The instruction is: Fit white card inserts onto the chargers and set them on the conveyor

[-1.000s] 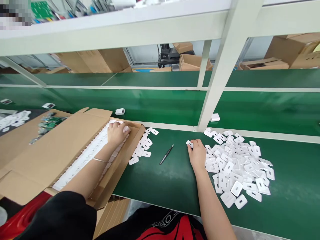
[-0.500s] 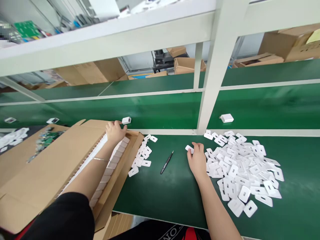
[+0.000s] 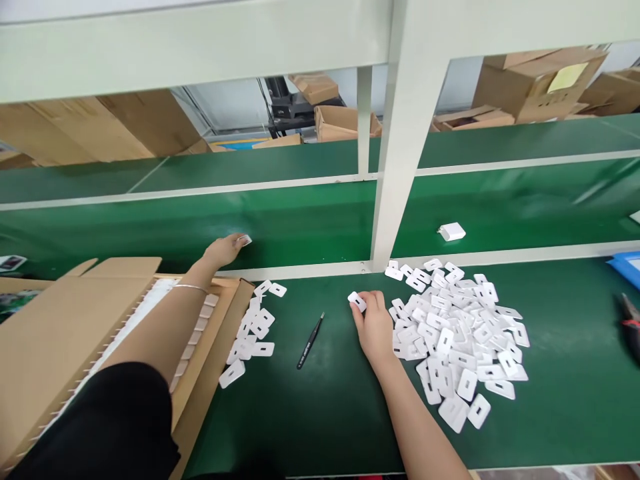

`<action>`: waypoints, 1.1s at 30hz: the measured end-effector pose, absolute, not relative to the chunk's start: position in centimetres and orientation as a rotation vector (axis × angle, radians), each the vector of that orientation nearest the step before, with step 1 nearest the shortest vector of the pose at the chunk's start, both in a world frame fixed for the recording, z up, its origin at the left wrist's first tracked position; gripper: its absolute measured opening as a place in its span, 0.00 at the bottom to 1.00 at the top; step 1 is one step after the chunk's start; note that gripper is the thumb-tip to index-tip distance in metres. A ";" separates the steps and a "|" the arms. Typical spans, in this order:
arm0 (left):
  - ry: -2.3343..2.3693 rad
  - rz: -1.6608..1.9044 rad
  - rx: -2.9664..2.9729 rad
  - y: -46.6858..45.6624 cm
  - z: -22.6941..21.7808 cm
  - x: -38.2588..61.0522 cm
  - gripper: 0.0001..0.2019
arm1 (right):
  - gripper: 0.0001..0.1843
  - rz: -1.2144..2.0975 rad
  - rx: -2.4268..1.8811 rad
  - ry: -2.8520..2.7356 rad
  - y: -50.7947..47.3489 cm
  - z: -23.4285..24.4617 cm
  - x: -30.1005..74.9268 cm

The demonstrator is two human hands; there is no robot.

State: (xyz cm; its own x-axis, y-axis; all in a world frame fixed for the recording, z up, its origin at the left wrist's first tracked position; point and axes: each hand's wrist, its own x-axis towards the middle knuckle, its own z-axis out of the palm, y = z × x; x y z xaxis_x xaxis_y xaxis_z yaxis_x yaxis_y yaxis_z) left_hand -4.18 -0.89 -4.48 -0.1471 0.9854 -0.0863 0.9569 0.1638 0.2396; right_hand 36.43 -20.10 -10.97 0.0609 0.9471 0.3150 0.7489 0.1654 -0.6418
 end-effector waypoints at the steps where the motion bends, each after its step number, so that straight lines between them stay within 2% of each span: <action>1: 2.136 0.232 1.902 -1.3 -4.3 -3.3 0.38 | 0.15 0.365 -1.610 -1.687 -20.3 -10.6 36.3; 4: 1.778 0.463 1.845 -4.2 -3.4 0.5 0.43 | 0.12 0.384 -1.519 -1.600 -20.9 -9.4 36.0; 6: 1.360 0.679 1.723 -7.5 -2.5 3.3 0.45 | 0.10 0.354 -1.426 -1.576 -21.5 -8.7 35.9; 10: 1.044 0.619 1.718 -14.9 0.2 8.1 0.36 | 0.11 0.244 -1.260 -1.524 -22.8 -7.8 35.4; 13: 0.947 0.596 1.755 -18.9 1.7 10.0 0.30 | 0.14 0.171 -1.168 -1.479 -23.9 -7.4 35.0; 23: 0.914 0.605 1.666 -23.9 2.2 11.9 0.26 | 0.22 0.044 -0.973 -1.600 -26.4 -5.5 34.0; 30: 0.980 0.542 1.710 -25.2 2.4 12.9 0.23 | 0.28 0.211 -0.827 -1.822 -26.4 -4.4 33.3; 33: 0.966 0.526 1.757 -25.2 2.3 13.1 0.21 | 0.27 0.328 -0.814 -1.815 -26.3 -4.3 33.3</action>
State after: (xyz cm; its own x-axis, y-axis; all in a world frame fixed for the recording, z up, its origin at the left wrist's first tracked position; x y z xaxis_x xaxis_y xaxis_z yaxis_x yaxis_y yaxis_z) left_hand 13.09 -25.16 2.26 0.5831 0.8074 -0.0894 0.3623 -0.1600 0.9182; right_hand 33.34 -26.26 -4.30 -0.1972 0.6670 0.7184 0.3733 0.7287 -0.5741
